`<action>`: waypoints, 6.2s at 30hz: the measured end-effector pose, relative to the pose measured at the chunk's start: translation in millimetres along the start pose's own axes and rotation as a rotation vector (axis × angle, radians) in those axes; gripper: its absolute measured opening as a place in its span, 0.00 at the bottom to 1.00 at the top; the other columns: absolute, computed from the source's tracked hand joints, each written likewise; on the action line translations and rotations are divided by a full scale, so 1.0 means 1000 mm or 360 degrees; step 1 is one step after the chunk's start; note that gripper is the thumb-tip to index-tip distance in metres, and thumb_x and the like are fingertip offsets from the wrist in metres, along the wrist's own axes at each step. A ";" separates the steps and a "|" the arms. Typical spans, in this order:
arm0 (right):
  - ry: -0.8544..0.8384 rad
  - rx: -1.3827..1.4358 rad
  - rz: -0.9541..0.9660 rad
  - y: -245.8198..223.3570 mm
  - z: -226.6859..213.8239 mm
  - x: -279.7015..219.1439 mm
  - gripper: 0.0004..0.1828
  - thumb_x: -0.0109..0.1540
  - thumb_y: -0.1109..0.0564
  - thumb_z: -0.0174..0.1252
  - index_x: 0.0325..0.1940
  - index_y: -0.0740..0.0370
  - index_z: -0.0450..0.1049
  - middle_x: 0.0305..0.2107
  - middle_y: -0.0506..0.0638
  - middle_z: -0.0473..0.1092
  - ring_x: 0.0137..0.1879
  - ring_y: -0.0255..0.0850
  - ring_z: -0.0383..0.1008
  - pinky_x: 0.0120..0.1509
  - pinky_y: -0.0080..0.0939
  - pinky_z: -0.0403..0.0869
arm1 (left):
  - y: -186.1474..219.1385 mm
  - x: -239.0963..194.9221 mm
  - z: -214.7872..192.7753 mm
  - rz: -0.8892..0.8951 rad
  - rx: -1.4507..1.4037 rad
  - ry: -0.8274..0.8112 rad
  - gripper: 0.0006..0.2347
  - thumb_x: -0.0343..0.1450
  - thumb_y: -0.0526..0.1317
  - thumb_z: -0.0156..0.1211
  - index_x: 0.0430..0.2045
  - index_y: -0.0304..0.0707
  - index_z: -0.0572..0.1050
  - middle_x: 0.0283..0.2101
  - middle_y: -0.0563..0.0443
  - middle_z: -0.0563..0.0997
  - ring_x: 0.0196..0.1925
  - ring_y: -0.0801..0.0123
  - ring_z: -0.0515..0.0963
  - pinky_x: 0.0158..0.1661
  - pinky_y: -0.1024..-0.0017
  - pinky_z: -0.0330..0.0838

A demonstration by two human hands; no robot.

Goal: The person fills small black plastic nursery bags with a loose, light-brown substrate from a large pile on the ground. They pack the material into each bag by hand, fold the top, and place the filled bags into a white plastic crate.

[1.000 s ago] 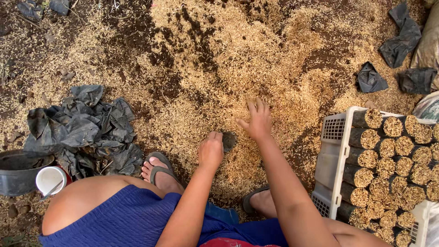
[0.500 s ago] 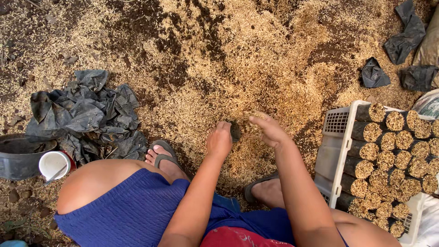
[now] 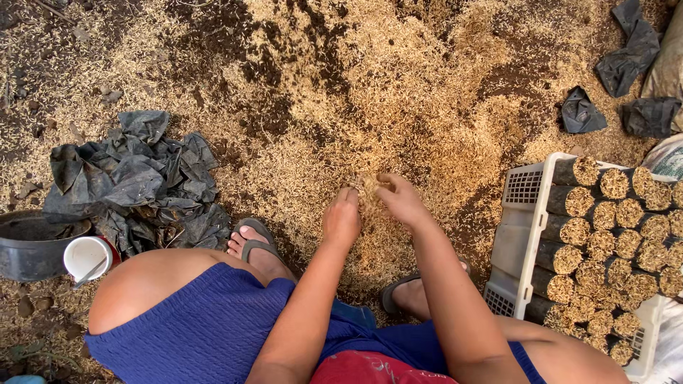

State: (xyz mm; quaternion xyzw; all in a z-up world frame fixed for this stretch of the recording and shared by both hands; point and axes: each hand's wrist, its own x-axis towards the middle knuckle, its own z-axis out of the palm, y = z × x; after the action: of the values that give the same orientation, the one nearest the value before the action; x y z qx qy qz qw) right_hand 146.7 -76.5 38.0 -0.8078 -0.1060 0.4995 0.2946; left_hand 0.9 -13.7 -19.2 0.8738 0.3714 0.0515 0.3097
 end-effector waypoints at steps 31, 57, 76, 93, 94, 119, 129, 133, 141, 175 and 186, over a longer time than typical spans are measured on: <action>-0.0359 0.0424 -0.0007 0.021 -0.008 0.019 0.21 0.65 0.50 0.61 0.60 0.59 0.73 0.49 0.54 0.74 0.52 0.47 0.70 0.52 0.52 0.70 | -0.011 0.002 0.001 -0.0140 0.0046 -0.0046 0.16 0.65 0.20 0.57 0.45 0.31 0.78 0.50 0.39 0.80 0.39 0.53 0.85 0.38 0.58 0.80; 0.0170 -0.0730 -0.0290 0.005 0.036 -0.005 0.12 0.63 0.59 0.59 0.51 0.63 0.74 0.41 0.55 0.77 0.44 0.44 0.79 0.50 0.43 0.79 | -0.009 0.015 -0.025 -0.0549 -0.0150 -0.0229 0.11 0.68 0.34 0.62 0.43 0.35 0.74 0.39 0.45 0.81 0.43 0.61 0.81 0.46 0.62 0.75; 0.0549 -0.0062 0.0146 0.050 -0.017 0.037 0.28 0.64 0.52 0.56 0.69 0.53 0.70 0.55 0.58 0.73 0.51 0.61 0.78 0.59 0.63 0.80 | -0.033 0.004 -0.001 -0.0568 -0.0227 -0.0272 0.11 0.72 0.44 0.59 0.40 0.38 0.79 0.42 0.42 0.80 0.40 0.55 0.81 0.41 0.55 0.74; 0.0024 -0.0932 -0.0775 -0.003 0.008 -0.022 0.19 0.63 0.54 0.59 0.59 0.51 0.77 0.68 0.60 0.60 0.72 0.56 0.60 0.71 0.55 0.65 | -0.026 0.009 -0.009 -0.0508 -0.0270 -0.0274 0.16 0.70 0.33 0.59 0.54 0.35 0.73 0.48 0.44 0.78 0.42 0.62 0.81 0.40 0.64 0.79; -0.0015 -0.0882 -0.0794 0.004 0.018 -0.022 0.20 0.62 0.54 0.59 0.59 0.51 0.76 0.70 0.61 0.56 0.73 0.57 0.57 0.71 0.56 0.64 | -0.026 0.009 -0.010 -0.0464 -0.0277 -0.0248 0.15 0.71 0.32 0.58 0.53 0.36 0.74 0.48 0.45 0.79 0.43 0.61 0.81 0.42 0.63 0.78; 0.0350 -0.0905 -0.0997 0.041 0.047 -0.005 0.14 0.68 0.56 0.56 0.57 0.58 0.73 0.51 0.54 0.74 0.55 0.48 0.76 0.60 0.50 0.74 | -0.032 0.002 -0.010 -0.0546 -0.0369 -0.0008 0.09 0.75 0.37 0.55 0.43 0.39 0.82 0.50 0.46 0.82 0.39 0.58 0.84 0.41 0.63 0.79; 0.0323 -0.1912 -0.1672 0.059 0.034 0.025 0.24 0.58 0.53 0.60 0.59 0.56 0.71 0.62 0.59 0.67 0.69 0.59 0.63 0.71 0.61 0.60 | -0.047 0.012 -0.013 -0.0567 -0.0251 0.0253 0.10 0.74 0.35 0.55 0.44 0.36 0.82 0.49 0.42 0.83 0.35 0.59 0.85 0.33 0.67 0.80; 0.0595 -0.1778 -0.1309 0.058 0.008 0.051 0.18 0.62 0.61 0.59 0.57 0.50 0.77 0.66 0.53 0.66 0.71 0.57 0.63 0.73 0.56 0.63 | -0.037 0.009 0.001 -0.0529 -0.0361 0.0160 0.09 0.75 0.34 0.54 0.44 0.35 0.82 0.46 0.41 0.84 0.34 0.60 0.85 0.33 0.67 0.81; 0.0532 -0.0527 -0.0619 0.044 -0.025 0.049 0.19 0.65 0.61 0.58 0.60 0.56 0.76 0.63 0.57 0.68 0.68 0.51 0.67 0.71 0.54 0.66 | -0.027 0.006 0.012 -0.0471 -0.0452 -0.0064 0.11 0.72 0.35 0.56 0.44 0.33 0.80 0.42 0.41 0.83 0.33 0.61 0.83 0.33 0.66 0.81; 0.0371 -0.1325 -0.1057 0.030 0.041 -0.017 0.17 0.63 0.51 0.57 0.55 0.51 0.80 0.66 0.60 0.61 0.70 0.59 0.60 0.69 0.59 0.64 | -0.011 0.016 -0.013 -0.0285 -0.0374 -0.0209 0.15 0.73 0.33 0.52 0.55 0.36 0.71 0.51 0.43 0.81 0.51 0.56 0.81 0.53 0.59 0.75; 0.0620 -0.0258 -0.0756 0.069 0.058 -0.018 0.24 0.63 0.52 0.60 0.60 0.61 0.65 0.59 0.60 0.66 0.62 0.56 0.71 0.63 0.53 0.72 | -0.024 0.008 -0.006 -0.0191 -0.0506 0.0110 0.16 0.67 0.38 0.59 0.50 0.37 0.74 0.54 0.38 0.76 0.55 0.49 0.76 0.51 0.56 0.70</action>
State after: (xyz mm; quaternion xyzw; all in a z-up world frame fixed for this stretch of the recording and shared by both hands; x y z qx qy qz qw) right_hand 78.8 -119.0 -7.9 -0.8619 -0.2726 0.2425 0.3523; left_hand -10.0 7.8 -29.5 0.7877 0.4205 0.1209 0.4336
